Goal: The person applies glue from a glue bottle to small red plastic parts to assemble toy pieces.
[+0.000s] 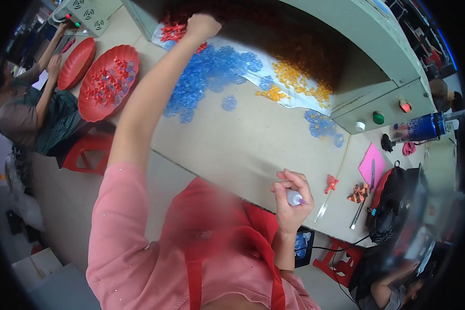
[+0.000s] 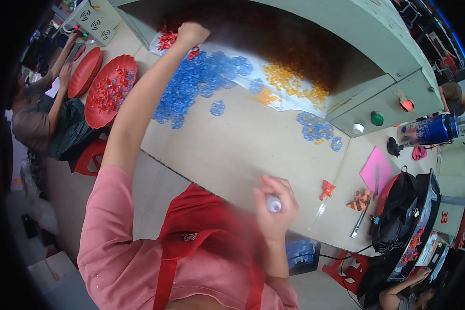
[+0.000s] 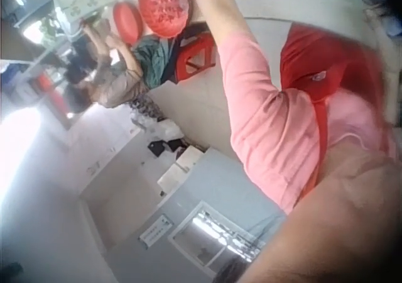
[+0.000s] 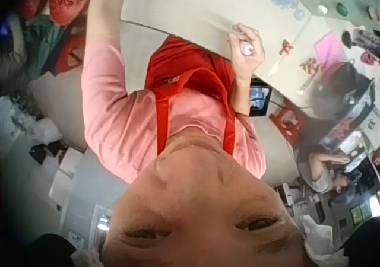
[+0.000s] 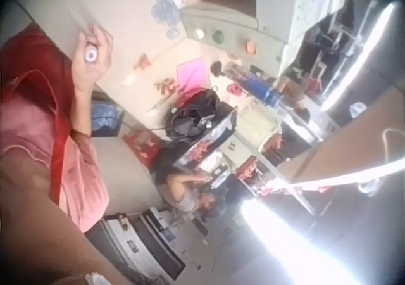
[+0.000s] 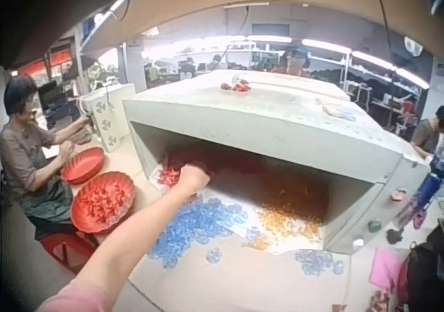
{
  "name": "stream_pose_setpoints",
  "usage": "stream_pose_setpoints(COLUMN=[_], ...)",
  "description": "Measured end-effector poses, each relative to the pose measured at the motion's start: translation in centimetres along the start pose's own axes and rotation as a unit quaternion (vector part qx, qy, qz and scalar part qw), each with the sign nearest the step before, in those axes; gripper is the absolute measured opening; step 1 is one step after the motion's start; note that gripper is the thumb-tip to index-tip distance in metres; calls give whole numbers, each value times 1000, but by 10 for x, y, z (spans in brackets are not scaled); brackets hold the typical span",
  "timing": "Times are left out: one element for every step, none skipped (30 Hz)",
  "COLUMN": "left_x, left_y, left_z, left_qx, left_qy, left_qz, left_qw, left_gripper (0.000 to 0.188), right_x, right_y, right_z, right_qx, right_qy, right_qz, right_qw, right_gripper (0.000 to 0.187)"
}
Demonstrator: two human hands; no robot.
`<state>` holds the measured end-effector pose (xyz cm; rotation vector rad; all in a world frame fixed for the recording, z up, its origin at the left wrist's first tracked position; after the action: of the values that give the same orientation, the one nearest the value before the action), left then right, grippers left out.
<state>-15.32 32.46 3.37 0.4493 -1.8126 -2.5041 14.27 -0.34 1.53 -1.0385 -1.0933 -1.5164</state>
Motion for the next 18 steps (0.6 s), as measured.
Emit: stream_pose_setpoints(left_x=[-6,-5,-11,-14,-17,-13,-12,-13,-13,-14,-10,-6,5,15,1,-24,-35,-44], left_y=[-16,-31,-38,-43,-46,-47,-48,-48,-48,-45,-39,-33,-35,-33,-10,23,48,73], left_z=[13,24,30,35,39,41,42,41,41,41,39,38,34,27,-1,-43,-74,-99], left_qx=[1,-11,-19,-16,-9,-5,-3,-9,-17,-17,0,19,79,134,164,195,249,301], left_qy=[-4,27,54,49,71,95,89,101,115,108,86,64,45,27,29,25,-25,-74], left_qz=[-8,-3,-1,-7,-3,5,5,16,29,31,13,-6,-137,-263,-388,-505,-520,-531], left_qw=[1000,1000,998,999,997,995,996,995,993,994,996,998,986,955,907,841,817,789], left_gripper=[32,31,31,31,34,38,38,33,30,30,32,34,35,37,38,40,39,39], right_x=[1,-2,-3,-4,-7,-9,-11,-13,-13,-13,-12,-11,-10,-10,-12,-15,-19,-20], right_y=[4,7,12,18,23,26,29,31,32,33,32,33,33,34,35,38,38,37], right_z=[-3,-7,-11,-14,-16,-17,-17,-18,-17,-15,-13,-13,-12,-11,-11,-12,-11,-9], right_qx=[4,2,-8,-17,-35,-42,-52,-65,-72,-81,-83,-84,-77,-67,-70,-65,-57,-61], right_qy=[6,8,-6,-20,-28,-31,-43,-56,-58,-76,-91,-90,-86,-79,-74,-60,-41,-31], right_qz=[-13,-17,-17,-16,-23,-25,-24,-23,-22,-9,8,13,12,13,19,6,-5,0], right_qw=[1000,1000,1000,1000,999,998,997,996,995,994,992,992,993,995,995,996,998,998], right_gripper=[27,27,27,27,27,27,27,27,27,27,28,28,28,27,27,26,25,25])
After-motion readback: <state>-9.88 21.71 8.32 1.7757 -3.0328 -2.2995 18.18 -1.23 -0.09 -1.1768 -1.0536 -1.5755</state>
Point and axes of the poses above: each hand's wrist, its own z-axis towards the middle knuckle, its own y-axis out of the back of the hand, x = y × z, the point moved 3 cm from there along z, towards the middle knuckle, and after that the axes turned 1 degree about y, right-handed, at the moved point
